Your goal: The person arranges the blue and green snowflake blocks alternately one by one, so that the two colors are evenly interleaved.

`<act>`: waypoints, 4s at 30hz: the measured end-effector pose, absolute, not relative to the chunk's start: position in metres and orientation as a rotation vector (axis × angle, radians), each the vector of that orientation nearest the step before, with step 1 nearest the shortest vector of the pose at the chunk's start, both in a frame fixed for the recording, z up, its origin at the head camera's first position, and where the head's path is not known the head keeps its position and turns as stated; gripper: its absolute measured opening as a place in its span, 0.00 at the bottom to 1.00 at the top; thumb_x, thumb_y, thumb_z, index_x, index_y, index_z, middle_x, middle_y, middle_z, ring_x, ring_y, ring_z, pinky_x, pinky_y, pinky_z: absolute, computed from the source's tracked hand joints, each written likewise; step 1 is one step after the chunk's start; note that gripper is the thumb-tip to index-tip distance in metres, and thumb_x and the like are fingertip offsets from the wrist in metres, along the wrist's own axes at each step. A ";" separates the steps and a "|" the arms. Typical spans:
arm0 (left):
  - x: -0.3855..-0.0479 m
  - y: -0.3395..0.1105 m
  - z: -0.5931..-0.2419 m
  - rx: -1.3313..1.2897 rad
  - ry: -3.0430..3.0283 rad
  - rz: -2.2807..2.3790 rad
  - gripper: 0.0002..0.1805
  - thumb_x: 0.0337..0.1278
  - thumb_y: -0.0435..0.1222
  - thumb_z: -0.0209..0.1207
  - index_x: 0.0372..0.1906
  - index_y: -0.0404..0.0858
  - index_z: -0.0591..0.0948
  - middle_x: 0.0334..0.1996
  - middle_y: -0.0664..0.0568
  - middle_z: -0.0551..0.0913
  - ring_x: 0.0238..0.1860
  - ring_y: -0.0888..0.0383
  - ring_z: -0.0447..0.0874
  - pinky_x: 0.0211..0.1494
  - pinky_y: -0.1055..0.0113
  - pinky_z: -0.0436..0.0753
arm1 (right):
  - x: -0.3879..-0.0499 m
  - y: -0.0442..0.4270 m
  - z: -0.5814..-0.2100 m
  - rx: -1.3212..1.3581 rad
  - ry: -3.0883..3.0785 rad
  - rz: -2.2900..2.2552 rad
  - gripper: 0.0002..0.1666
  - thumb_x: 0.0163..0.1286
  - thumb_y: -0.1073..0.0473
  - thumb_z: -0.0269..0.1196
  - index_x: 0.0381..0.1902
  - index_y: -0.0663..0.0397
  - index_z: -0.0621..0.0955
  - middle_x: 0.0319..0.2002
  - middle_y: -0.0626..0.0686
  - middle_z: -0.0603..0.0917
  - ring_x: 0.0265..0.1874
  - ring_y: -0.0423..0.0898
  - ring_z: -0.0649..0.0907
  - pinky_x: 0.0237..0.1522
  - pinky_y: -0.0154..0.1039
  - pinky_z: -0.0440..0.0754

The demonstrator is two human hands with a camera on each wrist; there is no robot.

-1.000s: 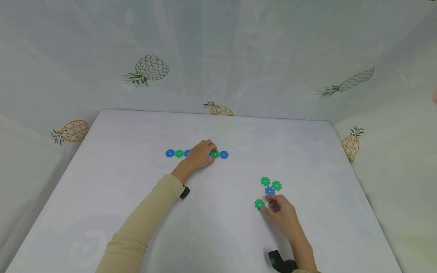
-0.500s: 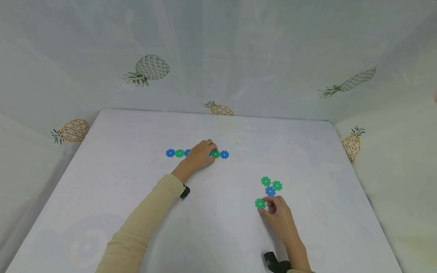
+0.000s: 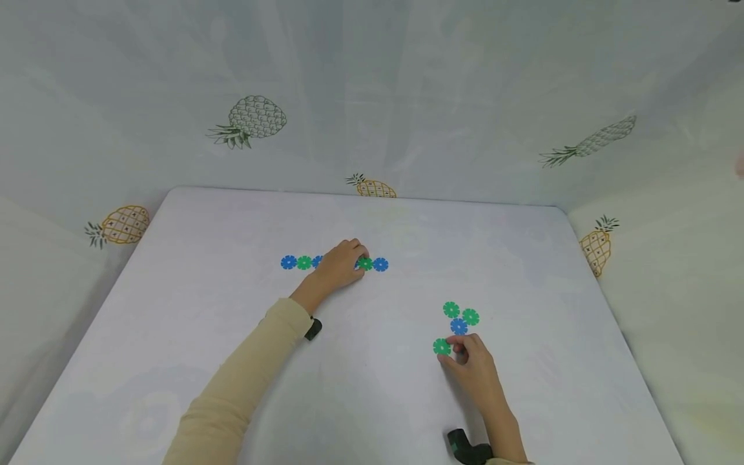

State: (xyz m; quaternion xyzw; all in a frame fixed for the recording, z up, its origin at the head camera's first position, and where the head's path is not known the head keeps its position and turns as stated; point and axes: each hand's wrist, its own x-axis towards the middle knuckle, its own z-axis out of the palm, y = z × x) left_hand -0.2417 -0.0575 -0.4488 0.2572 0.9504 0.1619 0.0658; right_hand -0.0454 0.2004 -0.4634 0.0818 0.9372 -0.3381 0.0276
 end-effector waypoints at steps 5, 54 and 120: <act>-0.243 -0.057 -0.451 0.755 2.868 0.481 0.17 0.56 0.40 0.61 0.51 0.40 0.78 0.49 0.49 0.76 0.53 0.52 0.73 0.59 0.61 0.74 | -0.045 0.200 -0.462 0.246 2.894 -1.056 0.19 0.53 0.64 0.69 0.43 0.61 0.80 0.33 0.51 0.73 0.32 0.42 0.70 0.32 0.30 0.72; -0.244 -0.028 -0.459 0.736 2.889 0.477 0.20 0.57 0.47 0.59 0.51 0.41 0.76 0.48 0.50 0.74 0.51 0.53 0.69 0.57 0.59 0.71 | -0.044 0.200 -0.465 0.257 2.893 -1.057 0.19 0.53 0.64 0.69 0.44 0.61 0.79 0.34 0.51 0.72 0.33 0.42 0.69 0.34 0.30 0.72; -0.247 -0.028 -0.457 0.791 2.876 0.461 0.17 0.56 0.44 0.60 0.48 0.41 0.77 0.48 0.51 0.75 0.51 0.53 0.71 0.56 0.57 0.73 | -0.050 0.192 -0.455 0.288 2.869 -1.013 0.18 0.52 0.67 0.68 0.41 0.63 0.75 0.31 0.53 0.77 0.31 0.44 0.74 0.33 0.35 0.77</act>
